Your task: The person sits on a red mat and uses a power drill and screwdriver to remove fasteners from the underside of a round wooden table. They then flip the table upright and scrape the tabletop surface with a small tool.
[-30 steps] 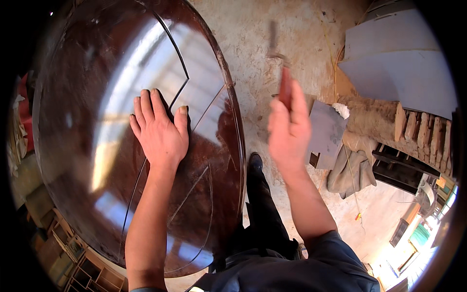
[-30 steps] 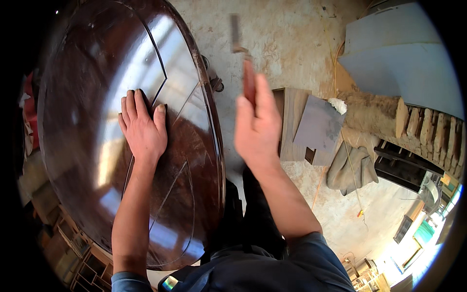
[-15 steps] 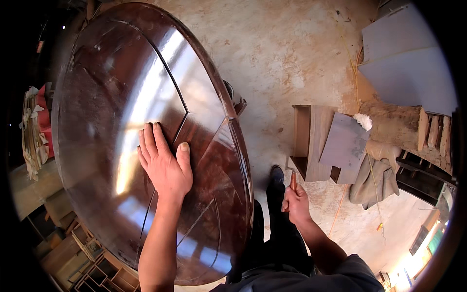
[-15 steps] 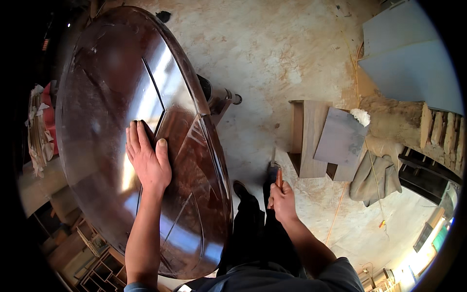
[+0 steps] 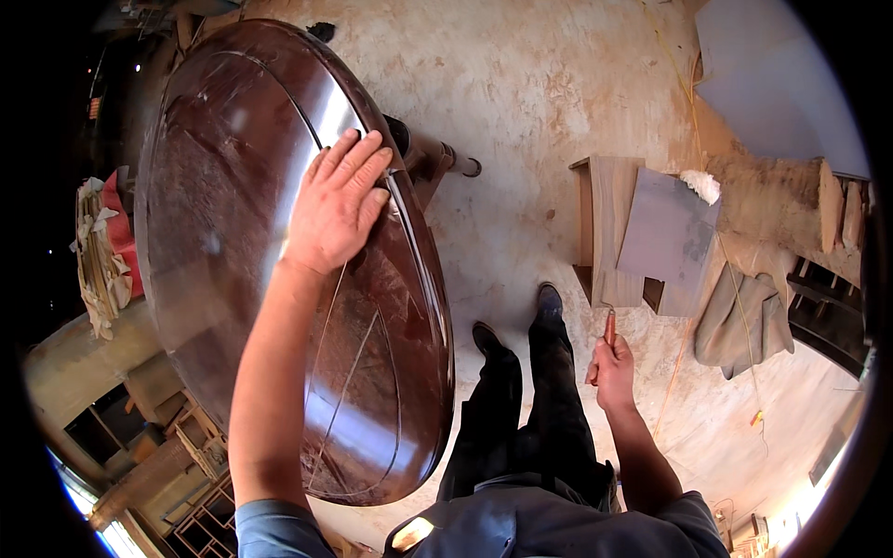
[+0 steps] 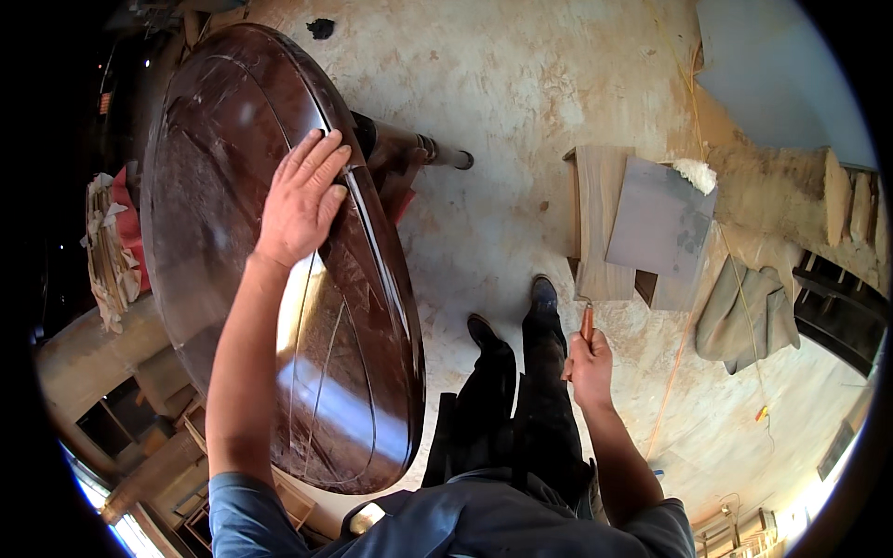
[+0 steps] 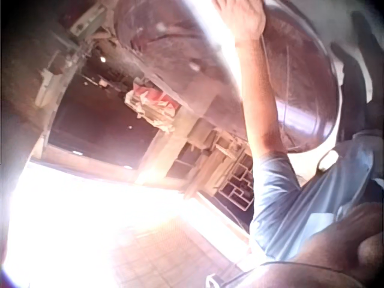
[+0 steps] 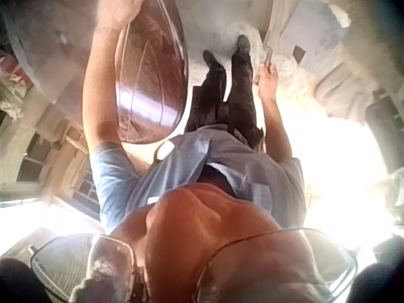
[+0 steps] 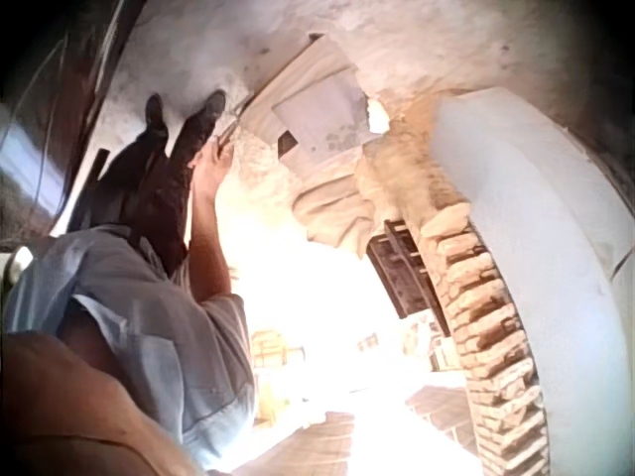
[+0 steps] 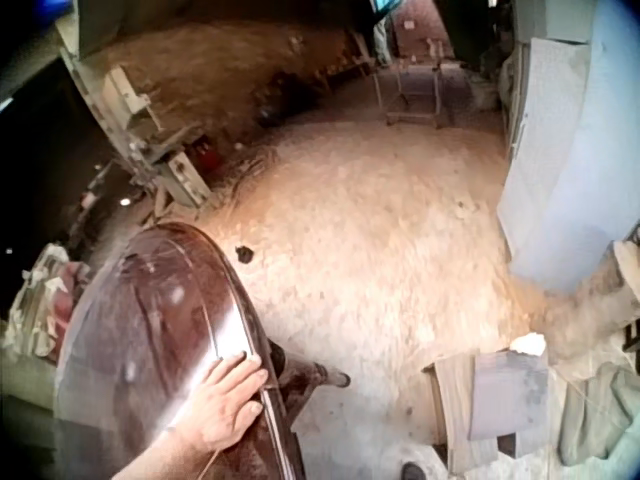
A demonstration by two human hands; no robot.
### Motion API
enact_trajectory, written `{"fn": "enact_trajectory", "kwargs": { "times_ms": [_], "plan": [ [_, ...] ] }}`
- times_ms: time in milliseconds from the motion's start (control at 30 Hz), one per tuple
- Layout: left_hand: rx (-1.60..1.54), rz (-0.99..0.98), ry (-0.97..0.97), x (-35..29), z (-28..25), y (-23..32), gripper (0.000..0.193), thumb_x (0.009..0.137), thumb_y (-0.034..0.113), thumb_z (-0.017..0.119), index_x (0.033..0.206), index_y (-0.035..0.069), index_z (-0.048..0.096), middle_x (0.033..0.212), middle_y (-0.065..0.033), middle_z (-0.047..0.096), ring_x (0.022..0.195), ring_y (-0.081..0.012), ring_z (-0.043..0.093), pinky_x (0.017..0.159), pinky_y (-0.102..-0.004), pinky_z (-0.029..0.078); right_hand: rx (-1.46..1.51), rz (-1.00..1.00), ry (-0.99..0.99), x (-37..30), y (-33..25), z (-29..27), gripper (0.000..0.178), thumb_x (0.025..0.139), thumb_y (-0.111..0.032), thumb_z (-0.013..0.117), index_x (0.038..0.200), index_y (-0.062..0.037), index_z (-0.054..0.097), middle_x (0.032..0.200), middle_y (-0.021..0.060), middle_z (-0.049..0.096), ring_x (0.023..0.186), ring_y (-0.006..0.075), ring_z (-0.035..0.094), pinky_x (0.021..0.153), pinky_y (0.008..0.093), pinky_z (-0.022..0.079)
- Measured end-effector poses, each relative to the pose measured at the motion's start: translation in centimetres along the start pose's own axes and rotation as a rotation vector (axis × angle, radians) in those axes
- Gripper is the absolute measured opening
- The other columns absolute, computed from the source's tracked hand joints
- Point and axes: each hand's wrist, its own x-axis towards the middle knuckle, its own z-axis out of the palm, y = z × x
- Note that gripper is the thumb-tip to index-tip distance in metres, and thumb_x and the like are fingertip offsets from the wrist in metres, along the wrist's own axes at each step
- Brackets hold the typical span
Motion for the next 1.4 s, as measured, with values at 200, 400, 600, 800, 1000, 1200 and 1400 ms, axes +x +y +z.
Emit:
{"fn": "enact_trajectory", "kwargs": {
  "times_ms": [200, 400, 600, 800, 1000, 1200, 1400],
  "plan": [
    [-0.039, -0.135, 0.165, 2.2, 1.7, -1.4, 0.047, 0.097, 0.027, 0.054, 0.139, 0.006, 0.052, 0.149, -0.0140, 0.045, 0.140, -0.0344, 0.038, 0.114, -0.0437, 0.032, 0.101, 0.070, 0.015, -0.5, 2.3, -2.4, 0.020, 0.099, -0.018, 0.056, 0.083, -0.0102, 0.047, 0.064, -0.0007, 0.047, 0.043, 0.0094, 0.046, 0.038, 0.0269, 0.040],
    [-0.103, -0.364, 0.319, 3.1, 3.7, -2.1, 0.046, 0.100, 0.028, 0.049, 0.137, 0.000, 0.052, 0.145, -0.0227, 0.047, 0.139, -0.0390, 0.037, 0.115, -0.0439, 0.030, 0.156, 0.141, -0.068, -0.2, 2.8, -1.4, 0.020, 0.098, -0.015, 0.058, 0.082, -0.0098, 0.048, 0.061, 0.0013, 0.051, 0.043, 0.0103, 0.048, 0.039, 0.0281, 0.045],
    [-0.003, -0.570, 0.314, 3.8, 4.7, -2.7, 0.050, 0.102, 0.032, 0.041, 0.139, -0.001, 0.049, 0.147, -0.0219, 0.044, 0.139, -0.0398, 0.037, 0.116, -0.0447, 0.029, 0.138, 0.312, -0.127, 1.4, 0.3, 3.2, 0.022, 0.094, -0.017, 0.065, 0.077, -0.0066, 0.058, 0.059, 0.0028, 0.057, 0.043, 0.0126, 0.055, 0.042, 0.0264, 0.047],
    [-0.030, -0.600, 0.256, 3.9, 4.1, -2.7, 0.052, 0.100, 0.032, 0.043, 0.140, -0.001, 0.047, 0.148, -0.0230, 0.042, 0.140, -0.0413, 0.034, 0.116, -0.0477, 0.026, 0.100, 0.424, -0.452, 0.5, -1.6, 10.8, 0.026, 0.098, -0.025, 0.062, 0.103, -0.0004, 0.067, 0.093, 0.0095, 0.069, 0.077, 0.0175, 0.070, 0.057, 0.0269, 0.056],
    [-0.069, -0.605, 0.232, 4.1, 3.8, -2.6, 0.053, 0.098, 0.031, 0.044, 0.140, -0.001, 0.045, 0.147, -0.0242, 0.042, 0.139, -0.0444, 0.034, 0.116, -0.0496, 0.024, 0.296, 0.354, -0.691, -0.9, -3.8, 16.5, 0.045, 0.101, -0.019, 0.053, 0.139, 0.0031, 0.048, 0.112, 0.0116, 0.066, 0.077, 0.0135, 0.068, 0.061, 0.0237, 0.055],
    [-0.080, -0.605, 0.212, 4.1, 3.5, -2.6, 0.054, 0.098, 0.032, 0.045, 0.141, -0.001, 0.045, 0.148, -0.0233, 0.041, 0.139, -0.0448, 0.033, 0.116, -0.0512, 0.023, 0.325, 0.443, -0.733, -0.8, -5.0, 18.1, 0.055, 0.102, -0.028, 0.051, 0.149, -0.0025, 0.038, 0.108, 0.0064, 0.064, 0.061, 0.0144, 0.065, 0.054, 0.0271, 0.056],
    [-0.093, -0.606, 0.208, 4.1, 3.4, -2.8, 0.054, 0.098, 0.032, 0.046, 0.140, -0.001, 0.044, 0.147, -0.0236, 0.041, 0.138, -0.0454, 0.033, 0.115, -0.0523, 0.023, 0.328, 0.533, -0.678, -1.3, -5.2, 19.6, 0.057, 0.103, -0.035, 0.047, 0.149, -0.0027, 0.036, 0.100, 0.0056, 0.063, 0.057, 0.0155, 0.064, 0.051, 0.0279, 0.056]
  ]
}}
